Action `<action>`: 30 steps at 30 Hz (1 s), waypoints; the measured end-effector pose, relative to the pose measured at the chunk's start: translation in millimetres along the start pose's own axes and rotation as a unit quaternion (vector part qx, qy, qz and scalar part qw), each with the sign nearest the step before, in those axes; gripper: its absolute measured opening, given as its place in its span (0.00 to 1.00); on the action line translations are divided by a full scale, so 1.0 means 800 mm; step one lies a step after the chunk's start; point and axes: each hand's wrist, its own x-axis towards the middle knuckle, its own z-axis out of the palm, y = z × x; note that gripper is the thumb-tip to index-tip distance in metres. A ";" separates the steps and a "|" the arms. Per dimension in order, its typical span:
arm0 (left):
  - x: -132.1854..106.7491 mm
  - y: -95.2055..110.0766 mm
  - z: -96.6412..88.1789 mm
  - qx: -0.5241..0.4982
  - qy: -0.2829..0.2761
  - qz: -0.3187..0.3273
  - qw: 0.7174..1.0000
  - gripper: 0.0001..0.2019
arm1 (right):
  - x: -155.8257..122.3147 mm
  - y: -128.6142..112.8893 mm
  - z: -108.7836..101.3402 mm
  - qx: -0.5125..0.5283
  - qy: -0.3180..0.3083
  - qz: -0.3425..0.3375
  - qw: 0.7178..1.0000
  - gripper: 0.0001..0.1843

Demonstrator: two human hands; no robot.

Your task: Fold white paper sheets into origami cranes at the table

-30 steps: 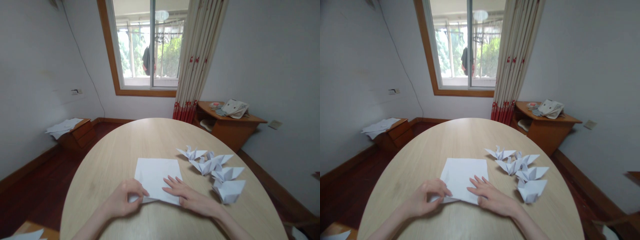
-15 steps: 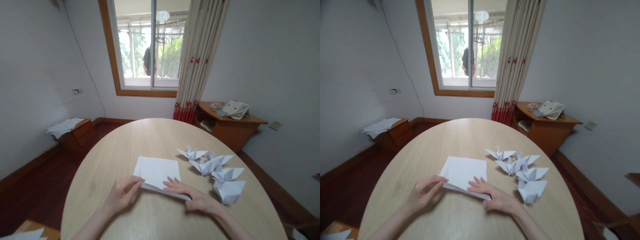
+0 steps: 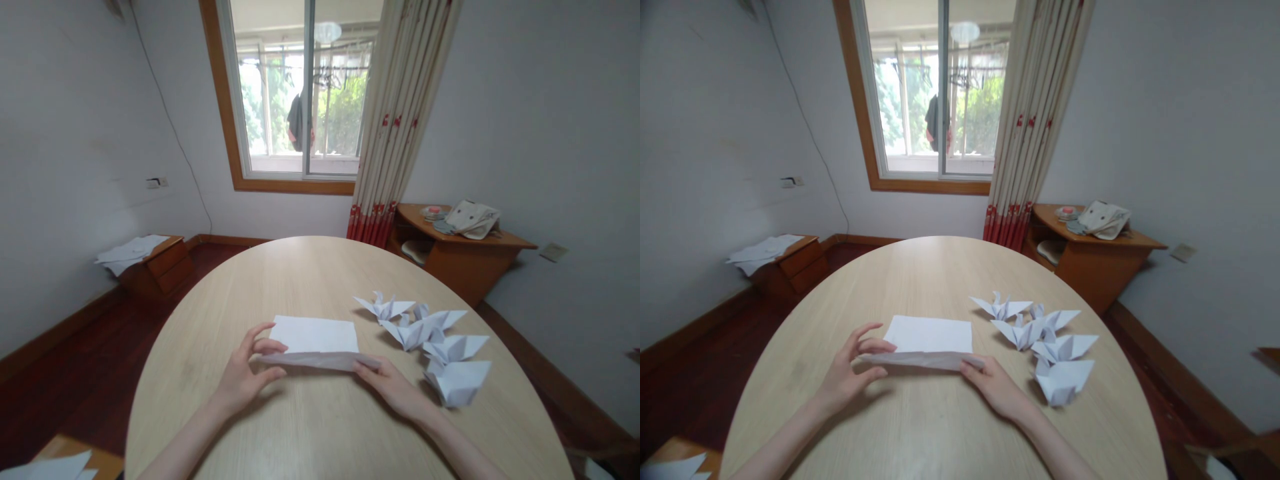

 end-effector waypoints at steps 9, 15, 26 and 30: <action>0.005 -0.001 0.017 -0.035 -0.020 -0.094 0.995 0.20 | 0.003 0.014 0.000 -0.039 0.093 0.008 0.995 0.29; 0.004 -0.005 0.018 0.003 -0.019 -0.105 0.994 0.23 | 0.003 0.014 0.002 -0.187 0.148 -0.014 0.971 0.26; -0.003 -0.018 0.032 0.134 0.031 -0.005 0.991 0.39 | 0.002 0.034 0.010 -0.256 0.227 -0.057 0.938 0.22; -0.007 -0.009 0.036 0.261 -0.001 0.052 0.964 0.30 | 0.005 0.041 0.018 -0.328 0.258 -0.106 0.903 0.28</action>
